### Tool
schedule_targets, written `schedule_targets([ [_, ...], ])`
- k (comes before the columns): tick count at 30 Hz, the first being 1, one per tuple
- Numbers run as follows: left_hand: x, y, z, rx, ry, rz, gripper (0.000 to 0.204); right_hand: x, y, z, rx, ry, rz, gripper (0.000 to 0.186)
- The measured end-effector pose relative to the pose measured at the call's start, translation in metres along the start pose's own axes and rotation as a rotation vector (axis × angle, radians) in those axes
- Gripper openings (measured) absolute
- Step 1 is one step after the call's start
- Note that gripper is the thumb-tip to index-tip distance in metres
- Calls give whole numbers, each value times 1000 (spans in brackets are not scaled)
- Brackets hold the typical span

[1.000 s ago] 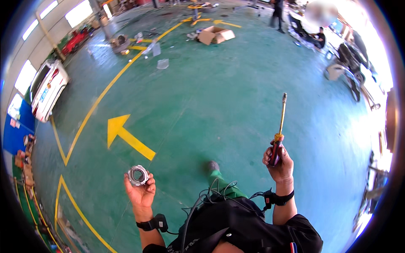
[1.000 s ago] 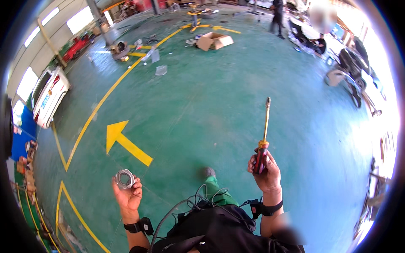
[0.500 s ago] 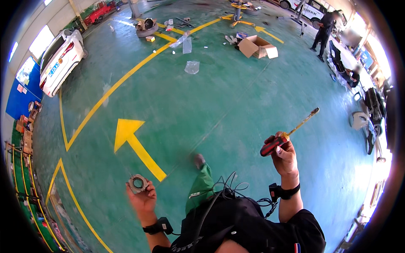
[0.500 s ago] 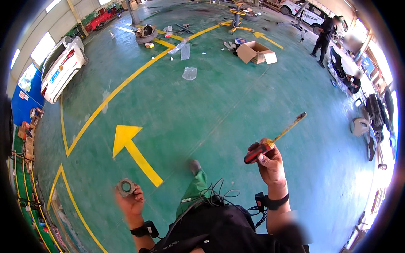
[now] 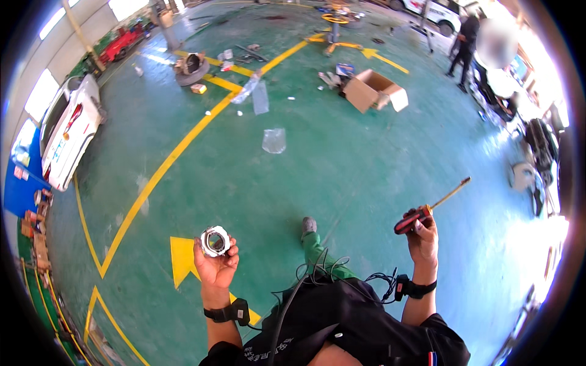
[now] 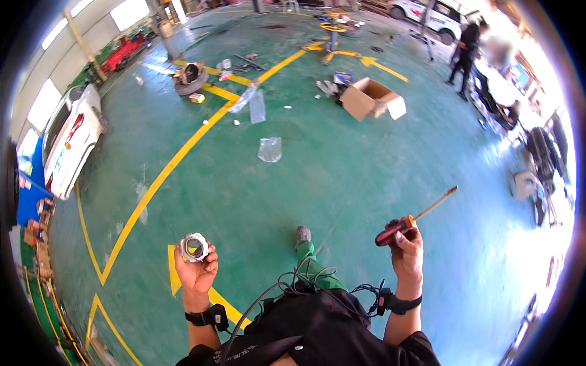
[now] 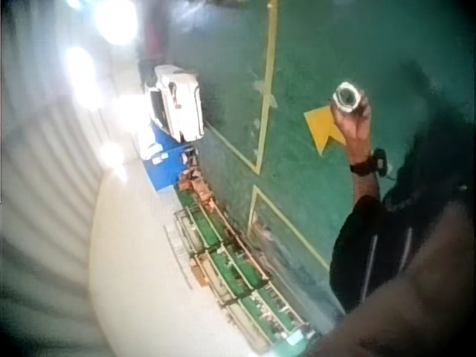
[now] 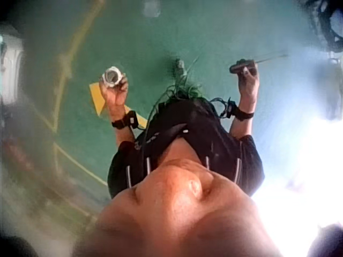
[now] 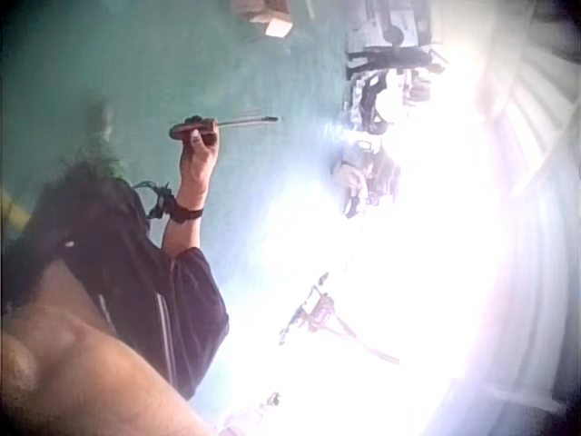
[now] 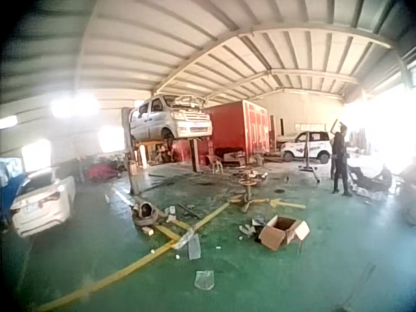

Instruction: The person is using a screwdriver to pry and a wrench to adjust the release bearing assembly within a transmission housing while kneeling on the floor.

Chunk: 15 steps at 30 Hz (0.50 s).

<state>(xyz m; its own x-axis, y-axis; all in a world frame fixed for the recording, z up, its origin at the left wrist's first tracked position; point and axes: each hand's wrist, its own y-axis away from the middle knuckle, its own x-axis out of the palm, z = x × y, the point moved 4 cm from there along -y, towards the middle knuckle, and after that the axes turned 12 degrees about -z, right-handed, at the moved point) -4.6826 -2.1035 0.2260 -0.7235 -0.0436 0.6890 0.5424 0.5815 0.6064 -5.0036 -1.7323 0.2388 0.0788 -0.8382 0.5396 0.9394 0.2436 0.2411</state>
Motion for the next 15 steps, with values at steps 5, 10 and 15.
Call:
schedule_targets([
  [5,68,-103,-38,-76,115,3,77,81,-123,-13,8,-2,-14,40],
  [10,74,-155,-112,69,196,31,46,224,-237,-48,116,169,230,28],
  [15,117,-238,-165,301,55,-233,55,369,-324,-89,170,149,453,31],
])
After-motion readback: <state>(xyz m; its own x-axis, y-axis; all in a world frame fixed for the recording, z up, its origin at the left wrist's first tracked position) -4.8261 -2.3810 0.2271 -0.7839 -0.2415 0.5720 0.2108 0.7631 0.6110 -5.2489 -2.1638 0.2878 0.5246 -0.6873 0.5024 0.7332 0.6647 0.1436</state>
